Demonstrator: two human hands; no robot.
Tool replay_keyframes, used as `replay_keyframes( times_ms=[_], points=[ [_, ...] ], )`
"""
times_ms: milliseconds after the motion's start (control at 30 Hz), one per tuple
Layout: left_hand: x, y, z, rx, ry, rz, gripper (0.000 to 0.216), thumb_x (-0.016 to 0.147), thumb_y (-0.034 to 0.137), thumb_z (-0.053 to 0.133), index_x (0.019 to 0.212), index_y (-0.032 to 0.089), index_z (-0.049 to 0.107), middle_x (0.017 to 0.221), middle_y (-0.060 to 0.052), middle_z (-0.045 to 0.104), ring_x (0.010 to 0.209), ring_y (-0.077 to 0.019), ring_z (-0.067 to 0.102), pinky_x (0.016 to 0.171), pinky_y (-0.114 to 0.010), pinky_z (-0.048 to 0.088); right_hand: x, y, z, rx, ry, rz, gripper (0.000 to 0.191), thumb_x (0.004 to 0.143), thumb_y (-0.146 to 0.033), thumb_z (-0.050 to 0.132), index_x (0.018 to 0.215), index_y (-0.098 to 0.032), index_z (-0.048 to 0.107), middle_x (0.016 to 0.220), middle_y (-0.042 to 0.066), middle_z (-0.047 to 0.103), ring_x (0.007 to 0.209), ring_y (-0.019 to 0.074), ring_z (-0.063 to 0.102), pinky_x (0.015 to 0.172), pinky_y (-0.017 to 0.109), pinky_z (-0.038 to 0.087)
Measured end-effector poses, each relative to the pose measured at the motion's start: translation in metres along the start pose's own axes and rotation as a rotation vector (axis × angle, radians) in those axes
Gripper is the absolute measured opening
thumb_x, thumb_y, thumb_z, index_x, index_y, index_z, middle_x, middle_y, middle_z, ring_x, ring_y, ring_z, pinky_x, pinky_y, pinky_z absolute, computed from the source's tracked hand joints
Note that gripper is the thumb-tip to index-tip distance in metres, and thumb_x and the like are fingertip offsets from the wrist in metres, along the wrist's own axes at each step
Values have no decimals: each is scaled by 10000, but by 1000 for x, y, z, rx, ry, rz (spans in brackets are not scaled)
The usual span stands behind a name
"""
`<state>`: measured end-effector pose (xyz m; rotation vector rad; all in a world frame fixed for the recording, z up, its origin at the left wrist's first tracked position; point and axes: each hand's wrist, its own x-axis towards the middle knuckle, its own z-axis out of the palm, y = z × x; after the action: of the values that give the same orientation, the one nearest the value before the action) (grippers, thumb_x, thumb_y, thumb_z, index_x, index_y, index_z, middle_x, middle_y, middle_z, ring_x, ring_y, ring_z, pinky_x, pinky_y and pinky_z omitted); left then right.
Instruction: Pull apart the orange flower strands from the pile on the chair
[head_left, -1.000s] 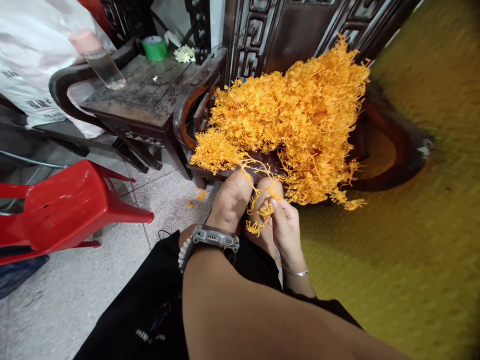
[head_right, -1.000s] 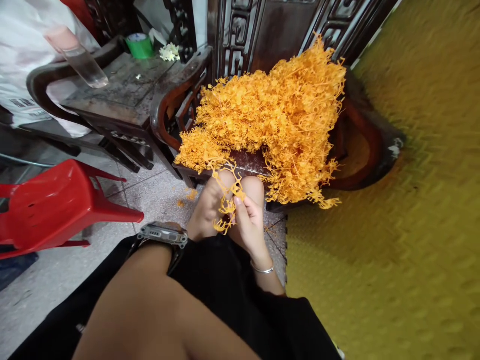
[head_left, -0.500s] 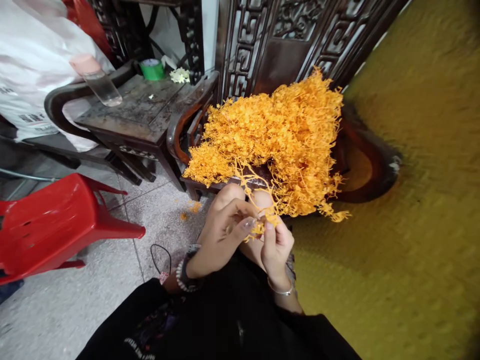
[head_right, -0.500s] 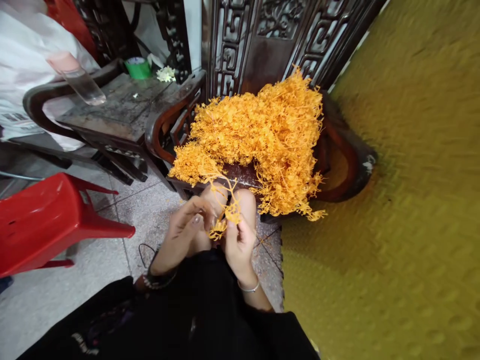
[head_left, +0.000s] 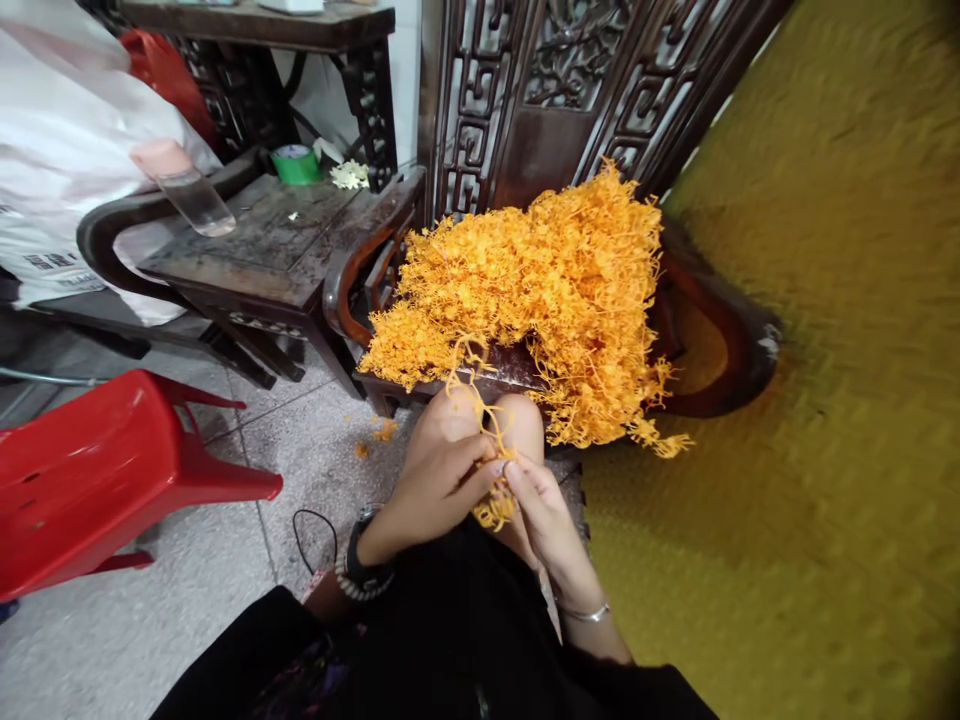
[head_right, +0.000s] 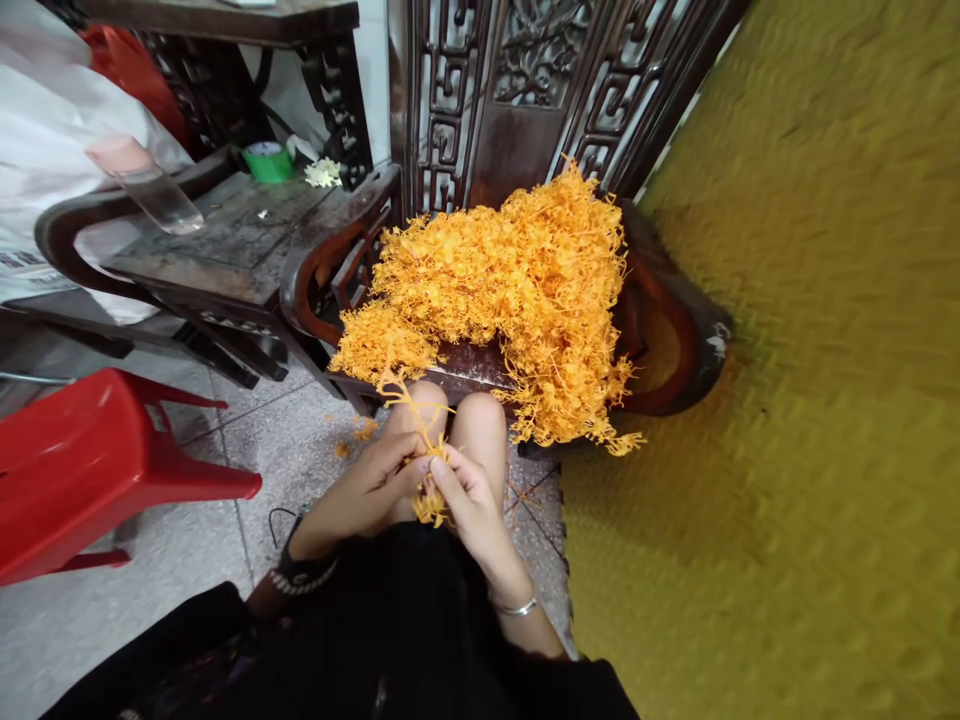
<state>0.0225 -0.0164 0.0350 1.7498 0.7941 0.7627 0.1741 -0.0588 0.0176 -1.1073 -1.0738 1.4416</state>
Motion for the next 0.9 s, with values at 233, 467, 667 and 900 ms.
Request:
replay_keyframes(
  times_ms=[233,467,667,900],
  points=[
    [-3,-10,0,-710,-131,-272,407,778,548,649,715,160,544,620,18,454,566,-92,407,527,-244,313,-3,0,5,355,-276,122,460,807,-522,637,549,-200,432,425,-76,344,349,62,258,373,209,234],
    [2,-14,8,-1145,-87,-281,472,772,495,673,581,176,384,517,74,282,411,-33,224,405,-198,231,6,7,5,425,-44,-19,556,801,-586,586,517,-235,260,411,-98,178,336,77,148,325,213,201],
    [0,-19,18,-903,152,-190,369,906,478,504,759,146,574,596,4,523,523,-105,510,577,-260,442,10,4,13,240,195,-62,383,877,-502,539,649,-215,427,597,-33,416,460,97,334,429,235,339],
    [-4,-33,27,-753,295,-195,294,878,465,547,952,187,605,667,35,469,557,-89,433,545,-227,354,10,2,15,199,254,-20,302,865,-511,548,801,-225,472,666,-36,463,490,96,380,448,225,341]
  ],
)
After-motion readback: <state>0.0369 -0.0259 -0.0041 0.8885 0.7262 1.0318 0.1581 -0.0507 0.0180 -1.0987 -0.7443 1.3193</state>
